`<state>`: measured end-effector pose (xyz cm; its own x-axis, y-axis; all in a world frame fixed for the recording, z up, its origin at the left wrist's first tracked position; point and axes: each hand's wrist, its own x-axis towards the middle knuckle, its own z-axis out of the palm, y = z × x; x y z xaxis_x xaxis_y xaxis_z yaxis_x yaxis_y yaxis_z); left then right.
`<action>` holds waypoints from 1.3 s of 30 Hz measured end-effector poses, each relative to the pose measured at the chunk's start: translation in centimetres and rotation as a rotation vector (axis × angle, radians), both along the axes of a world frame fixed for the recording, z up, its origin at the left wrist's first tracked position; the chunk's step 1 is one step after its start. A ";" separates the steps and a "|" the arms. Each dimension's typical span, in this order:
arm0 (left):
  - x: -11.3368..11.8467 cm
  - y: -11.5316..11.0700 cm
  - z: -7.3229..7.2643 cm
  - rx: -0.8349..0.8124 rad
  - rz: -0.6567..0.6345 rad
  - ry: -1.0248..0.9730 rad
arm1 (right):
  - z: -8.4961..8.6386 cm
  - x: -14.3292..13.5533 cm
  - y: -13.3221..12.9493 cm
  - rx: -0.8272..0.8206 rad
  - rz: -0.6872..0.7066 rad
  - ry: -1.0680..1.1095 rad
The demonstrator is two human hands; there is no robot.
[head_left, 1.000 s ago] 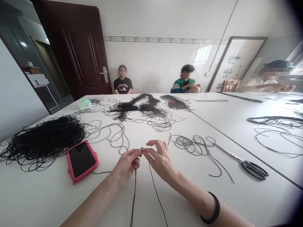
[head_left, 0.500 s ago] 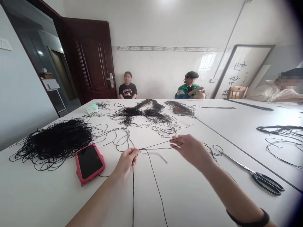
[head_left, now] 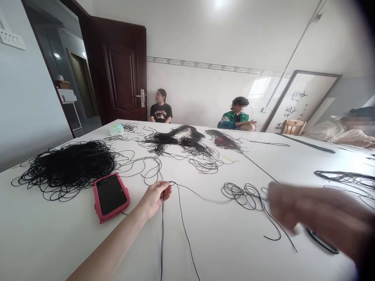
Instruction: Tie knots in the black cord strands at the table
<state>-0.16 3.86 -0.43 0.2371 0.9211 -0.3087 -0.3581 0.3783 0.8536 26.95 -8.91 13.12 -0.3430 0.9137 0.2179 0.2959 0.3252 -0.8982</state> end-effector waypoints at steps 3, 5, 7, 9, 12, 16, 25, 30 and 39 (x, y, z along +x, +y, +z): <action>0.2 -0.1 0.1 0.008 0.003 -0.004 | -1.5 -4.6 0.8 -0.227 0.446 -0.397; 0.3 -0.2 0.2 0.015 0.006 0.001 | -3.8 -7.0 3.0 -0.191 0.195 -0.452; 0.3 -0.3 0.2 0.024 0.003 0.009 | -6.6 -8.4 5.7 -0.086 -0.100 -0.460; 0.2 -0.4 0.2 0.042 -0.010 0.019 | -9.2 -9.1 8.1 -0.043 -0.225 -0.440; 0.2 -0.4 -0.1 0.072 -0.028 0.043 | -11.8 -9.6 10.2 -0.026 -0.287 -0.384; 0.4 -0.3 -0.4 0.103 -0.072 0.092 | -12.9 -9.5 11.0 -0.045 -0.262 -0.314; 0.7 -1.1 0.3 0.123 -0.283 0.196 | -13.4 -7.4 10.7 -0.058 -0.219 -0.288; 0.6 -1.4 0.5 0.082 -0.345 0.127 | -13.4 -8.2 9.7 0.107 -0.379 -0.324; 0.9 -0.8 0.1 -0.009 -0.185 -0.016 | -13.2 -9.0 8.3 0.113 -0.372 -0.415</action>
<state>0.76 3.07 -0.29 0.4069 0.8586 -0.3119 -0.2951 0.4467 0.8447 17.98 -0.63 -0.03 -0.0797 0.9682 0.2370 0.7295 0.2187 -0.6481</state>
